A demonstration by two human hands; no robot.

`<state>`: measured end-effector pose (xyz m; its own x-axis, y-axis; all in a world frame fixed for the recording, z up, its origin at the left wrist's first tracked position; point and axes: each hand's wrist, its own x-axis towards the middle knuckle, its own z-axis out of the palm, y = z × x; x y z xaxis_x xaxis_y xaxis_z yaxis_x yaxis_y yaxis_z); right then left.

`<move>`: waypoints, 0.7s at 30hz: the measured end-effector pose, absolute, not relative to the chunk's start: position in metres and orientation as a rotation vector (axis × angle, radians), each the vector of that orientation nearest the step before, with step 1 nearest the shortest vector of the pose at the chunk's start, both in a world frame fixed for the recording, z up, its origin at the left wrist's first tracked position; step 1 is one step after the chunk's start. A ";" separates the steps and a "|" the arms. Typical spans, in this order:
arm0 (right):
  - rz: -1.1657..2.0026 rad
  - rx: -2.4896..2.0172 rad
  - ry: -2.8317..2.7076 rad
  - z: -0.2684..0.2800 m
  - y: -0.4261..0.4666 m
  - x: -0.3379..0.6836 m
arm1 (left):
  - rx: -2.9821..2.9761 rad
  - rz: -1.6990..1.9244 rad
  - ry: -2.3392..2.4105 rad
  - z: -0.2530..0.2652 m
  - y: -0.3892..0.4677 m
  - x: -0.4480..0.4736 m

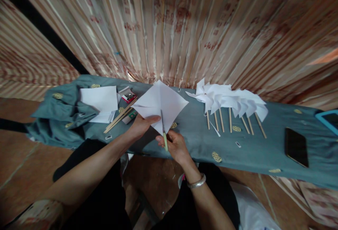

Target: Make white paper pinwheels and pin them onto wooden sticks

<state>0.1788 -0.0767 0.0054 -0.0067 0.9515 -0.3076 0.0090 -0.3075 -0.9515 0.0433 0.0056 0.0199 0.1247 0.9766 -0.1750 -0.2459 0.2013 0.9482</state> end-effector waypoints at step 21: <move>1.626 -1.374 -1.170 0.018 -0.082 0.191 | 0.970 1.338 1.075 0.017 0.032 0.027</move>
<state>0.1915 -0.0815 0.0175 -0.1945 0.9163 -0.3500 0.0408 -0.3490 -0.9362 0.0266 0.0322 0.0165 -0.0534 0.9978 -0.0380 -0.2525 0.0233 0.9673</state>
